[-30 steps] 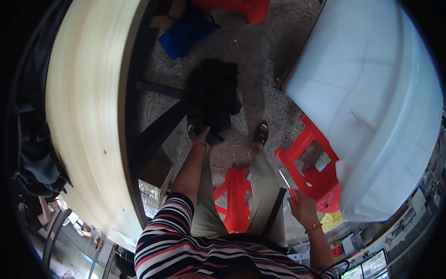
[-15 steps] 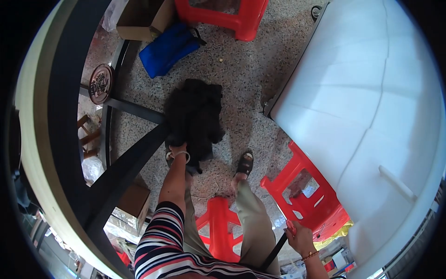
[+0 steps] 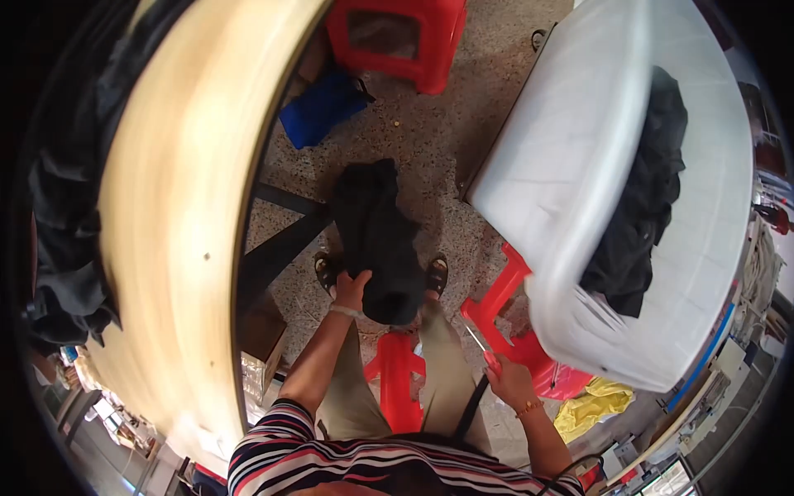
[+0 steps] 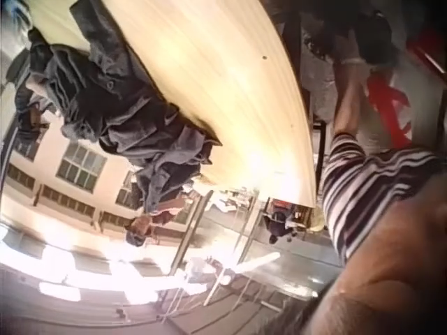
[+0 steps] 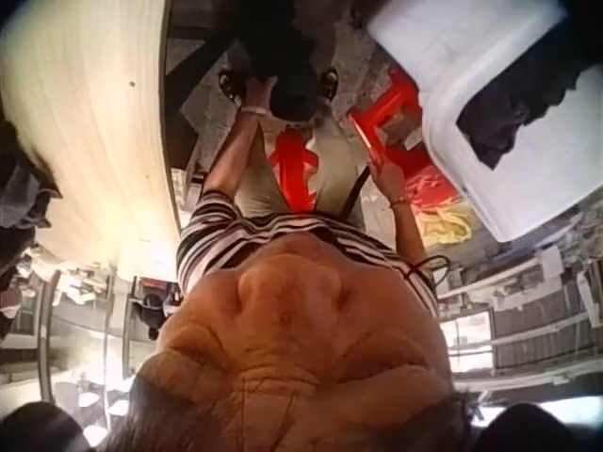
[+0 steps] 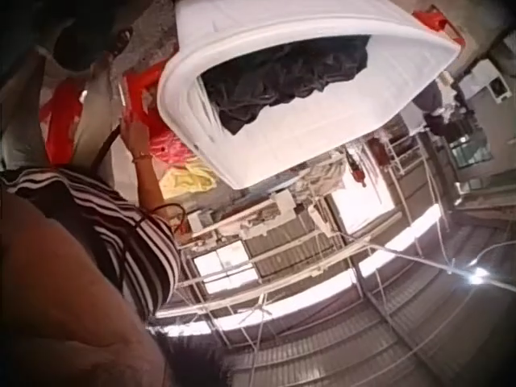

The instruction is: Trimming loose threads from black garments using small scissors.

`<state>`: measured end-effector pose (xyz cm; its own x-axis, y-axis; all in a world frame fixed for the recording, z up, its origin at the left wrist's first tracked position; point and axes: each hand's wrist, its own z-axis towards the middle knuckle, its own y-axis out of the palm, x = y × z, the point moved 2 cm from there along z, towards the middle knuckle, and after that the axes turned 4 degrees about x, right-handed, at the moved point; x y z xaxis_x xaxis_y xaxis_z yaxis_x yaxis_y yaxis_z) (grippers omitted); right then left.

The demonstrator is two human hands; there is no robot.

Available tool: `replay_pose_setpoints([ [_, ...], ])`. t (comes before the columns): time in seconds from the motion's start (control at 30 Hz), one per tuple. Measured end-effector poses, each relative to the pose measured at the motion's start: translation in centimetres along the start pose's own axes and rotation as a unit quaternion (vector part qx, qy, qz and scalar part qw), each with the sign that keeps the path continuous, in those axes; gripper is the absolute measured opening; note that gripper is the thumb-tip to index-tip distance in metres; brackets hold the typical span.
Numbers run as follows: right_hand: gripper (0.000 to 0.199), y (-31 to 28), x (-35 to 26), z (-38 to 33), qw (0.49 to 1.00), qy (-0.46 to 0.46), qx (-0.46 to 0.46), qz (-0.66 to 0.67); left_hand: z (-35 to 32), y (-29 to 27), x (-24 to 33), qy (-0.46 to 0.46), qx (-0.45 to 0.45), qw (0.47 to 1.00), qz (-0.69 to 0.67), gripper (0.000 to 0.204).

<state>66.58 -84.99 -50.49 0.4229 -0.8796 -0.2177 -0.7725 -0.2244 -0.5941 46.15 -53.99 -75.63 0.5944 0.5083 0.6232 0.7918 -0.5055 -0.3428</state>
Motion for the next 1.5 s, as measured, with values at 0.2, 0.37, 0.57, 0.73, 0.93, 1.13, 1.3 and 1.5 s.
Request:
replay_pose_setpoints([
  [0.2, 0.038, -3.8, -2.5, -4.5, 0.996, -0.062, 0.053, 0.022, -20.3, -10.1, 23.4, -0.019, -0.266, 0.924, -0.275, 0.027],
  [0.37, 0.044, -7.6, -5.5, -8.3, 0.977, -0.164, 0.116, 0.068, -32.4, -23.1, 33.3, 0.091, -0.196, 0.906, -0.365, 0.058],
  [0.57, 0.039, -16.4, -14.2, -11.7, 0.961, -0.221, 0.139, 0.086, -39.6, -45.3, 29.0, 0.387, -0.159, 0.714, -0.561, 0.063],
  [0.73, 0.035, -18.9, -20.7, -11.8, 0.906, -0.364, 0.191, 0.105, -40.5, -51.2, 26.1, 0.275, 0.023, 0.787, -0.552, 0.048],
  [0.93, 0.035, -16.4, -26.3, -10.5, 0.927, -0.343, 0.144, 0.037, -29.5, -56.8, 10.7, -0.057, 0.484, 0.859, -0.159, 0.052],
  [1.13, 0.036, -13.3, -29.3, -9.9, 0.946, -0.299, 0.123, -0.011, -25.9, -40.7, 26.1, 0.329, 0.272, 0.902, 0.064, 0.037],
  [1.3, 0.038, -12.3, -30.3, -10.1, 0.956, -0.250, 0.145, 0.052, -19.8, -32.3, 38.1, 0.532, 0.116, 0.828, 0.131, 0.040],
  [1.5, 0.060, -12.3, -31.8, -8.5, 0.916, -0.290, 0.123, 0.250, -5.5, -31.6, 45.5, 0.593, 0.198, 0.640, 0.448, 0.058],
])
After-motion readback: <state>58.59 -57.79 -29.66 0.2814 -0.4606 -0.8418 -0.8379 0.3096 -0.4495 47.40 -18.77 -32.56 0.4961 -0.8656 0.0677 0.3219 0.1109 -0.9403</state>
